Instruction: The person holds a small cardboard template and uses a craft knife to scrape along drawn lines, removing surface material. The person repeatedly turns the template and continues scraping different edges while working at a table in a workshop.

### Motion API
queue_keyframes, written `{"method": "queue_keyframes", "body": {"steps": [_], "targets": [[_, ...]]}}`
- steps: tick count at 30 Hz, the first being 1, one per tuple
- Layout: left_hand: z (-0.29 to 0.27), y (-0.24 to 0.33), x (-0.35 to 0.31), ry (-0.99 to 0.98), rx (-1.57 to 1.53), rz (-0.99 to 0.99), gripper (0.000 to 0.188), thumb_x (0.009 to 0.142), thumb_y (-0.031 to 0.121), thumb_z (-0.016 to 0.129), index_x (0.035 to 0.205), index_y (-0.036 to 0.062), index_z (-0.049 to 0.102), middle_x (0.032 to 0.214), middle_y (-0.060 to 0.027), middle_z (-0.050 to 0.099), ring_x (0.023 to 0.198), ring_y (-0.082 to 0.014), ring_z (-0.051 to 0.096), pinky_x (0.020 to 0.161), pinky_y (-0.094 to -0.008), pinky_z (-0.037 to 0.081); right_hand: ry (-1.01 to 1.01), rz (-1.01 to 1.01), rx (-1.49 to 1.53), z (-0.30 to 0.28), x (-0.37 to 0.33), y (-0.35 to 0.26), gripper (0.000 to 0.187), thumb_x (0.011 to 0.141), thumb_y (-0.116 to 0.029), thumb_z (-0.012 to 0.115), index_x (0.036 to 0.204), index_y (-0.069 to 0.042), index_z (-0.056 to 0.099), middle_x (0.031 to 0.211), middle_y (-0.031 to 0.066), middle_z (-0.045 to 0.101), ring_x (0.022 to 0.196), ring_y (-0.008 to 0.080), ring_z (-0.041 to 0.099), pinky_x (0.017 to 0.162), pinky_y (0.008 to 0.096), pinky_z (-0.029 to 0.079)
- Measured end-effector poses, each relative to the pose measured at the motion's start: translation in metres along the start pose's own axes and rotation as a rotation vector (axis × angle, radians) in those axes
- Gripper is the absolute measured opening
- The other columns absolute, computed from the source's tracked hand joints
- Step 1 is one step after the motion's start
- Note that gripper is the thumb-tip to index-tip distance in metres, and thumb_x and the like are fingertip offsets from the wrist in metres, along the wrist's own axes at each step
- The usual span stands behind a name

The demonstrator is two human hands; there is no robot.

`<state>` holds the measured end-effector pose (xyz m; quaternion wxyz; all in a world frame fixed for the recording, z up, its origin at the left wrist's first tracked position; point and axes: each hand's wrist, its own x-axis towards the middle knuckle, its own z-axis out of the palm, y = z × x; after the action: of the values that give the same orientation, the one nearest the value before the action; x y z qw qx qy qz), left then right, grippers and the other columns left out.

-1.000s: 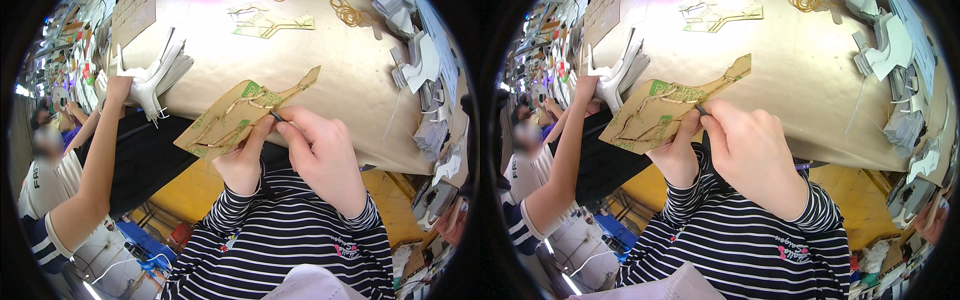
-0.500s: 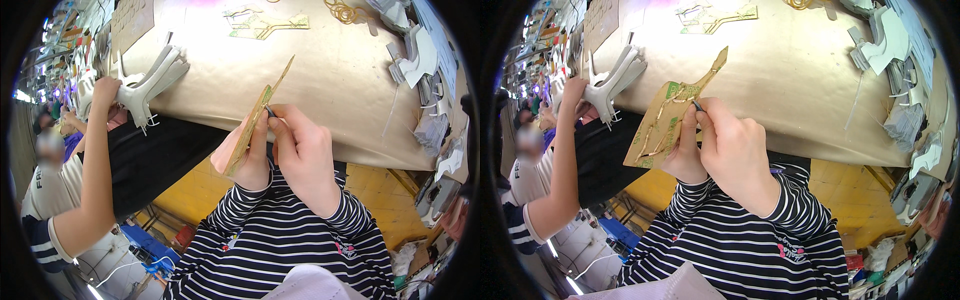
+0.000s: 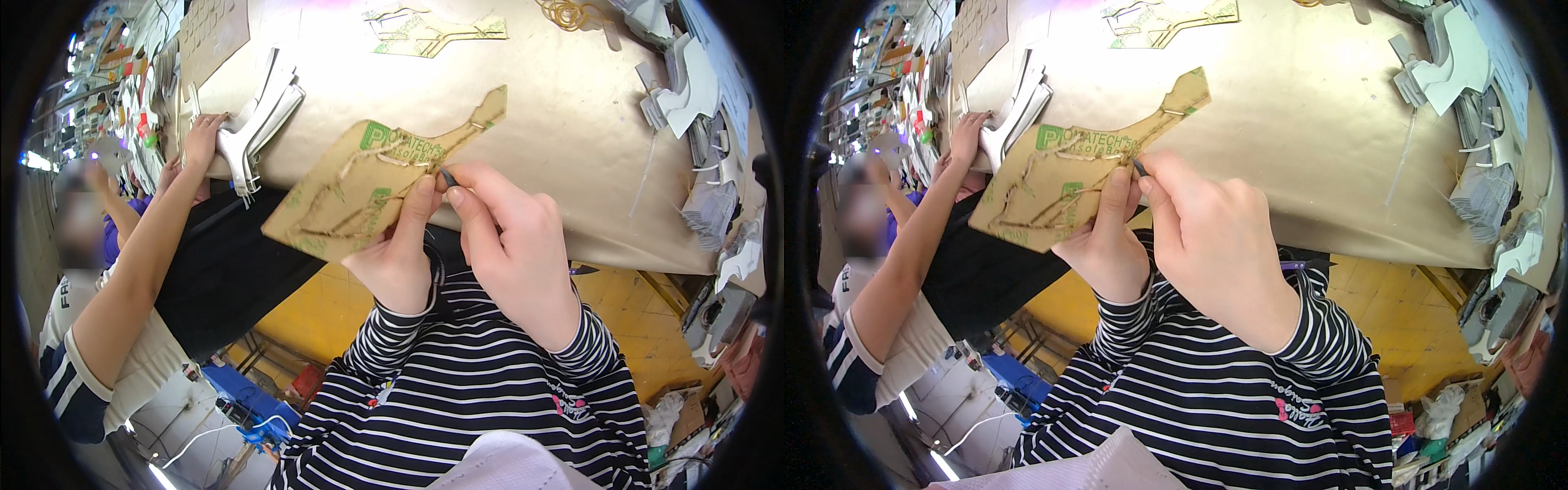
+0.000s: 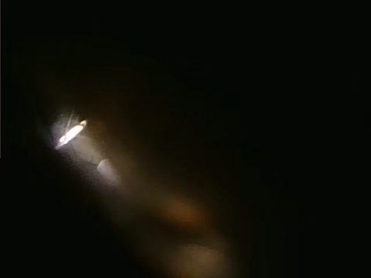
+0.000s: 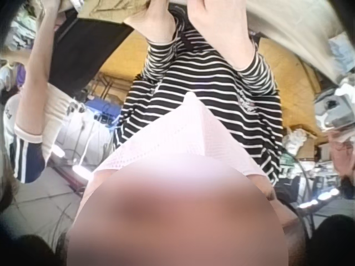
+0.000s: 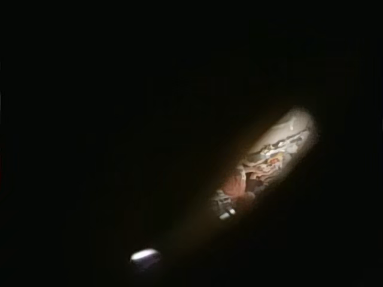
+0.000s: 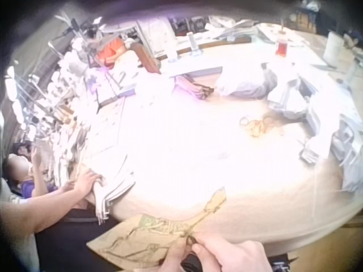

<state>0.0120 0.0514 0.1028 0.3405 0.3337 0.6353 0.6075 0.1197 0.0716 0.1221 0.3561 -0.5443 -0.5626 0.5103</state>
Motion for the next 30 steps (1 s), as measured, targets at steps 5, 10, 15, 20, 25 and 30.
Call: {"method": "queue_keyframes", "body": {"steps": [5, 10, 15, 20, 25, 30], "targets": [[-0.004, 0.008, 0.004, -0.076, -0.106, -0.086, 0.021, 0.082, -0.009, 0.068, 0.102, -0.0091, 0.062, 0.092, -0.0134, 0.069, 0.079, -0.0161, 0.067, 0.073, -0.0267, 0.055, -0.025, -0.074, -0.05, -0.007, 0.002, -0.002, 0.012, 0.089, -0.002, 0.057, 0.097, 0.002, 0.065, 0.059, 0.0136, 0.058, 0.047, 0.0194, 0.058, 0.047, 0.0286, 0.042], [-0.009, 0.007, 0.006, -0.095, -0.066, -0.059, 0.024, 0.081, -0.01, 0.07, 0.104, -0.0087, 0.062, 0.095, -0.0127, 0.068, 0.084, -0.0146, 0.065, 0.075, -0.0255, 0.054, -0.103, -0.126, -0.141, -0.013, 0.006, -0.003, 0.012, 0.087, -0.002, 0.058, 0.095, 0.003, 0.065, 0.067, 0.0188, 0.061, 0.051, 0.0282, 0.061, 0.05, 0.0316, 0.045], [-0.004, -0.005, -0.001, -0.031, 0.094, 0.143, 0.03, 0.079, -0.012, 0.07, 0.107, -0.0093, 0.06, 0.098, -0.013, 0.067, 0.087, -0.0143, 0.065, 0.076, -0.0252, 0.054, -0.05, -0.048, -0.085, -0.005, 0.007, -0.005, 0.013, 0.088, -0.002, 0.056, 0.096, 0.003, 0.065, 0.06, 0.0162, 0.058, 0.047, 0.0223, 0.059, 0.047, 0.0302, 0.043], [0.0, -0.012, -0.003, 0.069, 0.182, 0.248, 0.027, 0.08, -0.015, 0.066, 0.106, -0.0104, 0.059, 0.095, -0.0131, 0.068, 0.083, -0.0144, 0.065, 0.075, -0.0254, 0.055, -0.039, 0.012, 0.063, 0.002, 0.007, -0.006, 0.017, 0.09, -0.002, 0.054, 0.101, 0.004, 0.065, 0.053, 0.0092, 0.053, 0.045, 0.0123, 0.054, 0.045, 0.0267, 0.04], [-0.008, -0.007, 0.005, -0.047, 0.05, 0.175, 0.028, 0.08, -0.015, 0.066, 0.106, -0.0102, 0.059, 0.095, -0.014, 0.068, 0.08, -0.0143, 0.065, 0.069, -0.0244, 0.056, -0.196, 0.083, 0.121, -0.013, 0.01, -0.005, 0.022, 0.091, -0.002, 0.053, 0.108, 0.005, 0.066, 0.053, 0.0039, 0.051, 0.046, 0.0068, 0.05, 0.045, 0.0239, 0.039], [-0.007, -0.001, 0.004, -0.049, -0.026, 0.13, 0.028, 0.08, -0.014, 0.067, 0.107, -0.0104, 0.059, 0.096, -0.0149, 0.068, 0.081, -0.0157, 0.066, 0.07, -0.0256, 0.057, -0.14, 0.037, 0.068, -0.012, 0.008, -0.009, 0.013, 0.085, -0.005, 0.057, 0.091, 0.001, 0.066, 0.065, 0.0228, 0.059, 0.056, 0.0387, 0.058, 0.052, 0.0414, 0.046]]}}
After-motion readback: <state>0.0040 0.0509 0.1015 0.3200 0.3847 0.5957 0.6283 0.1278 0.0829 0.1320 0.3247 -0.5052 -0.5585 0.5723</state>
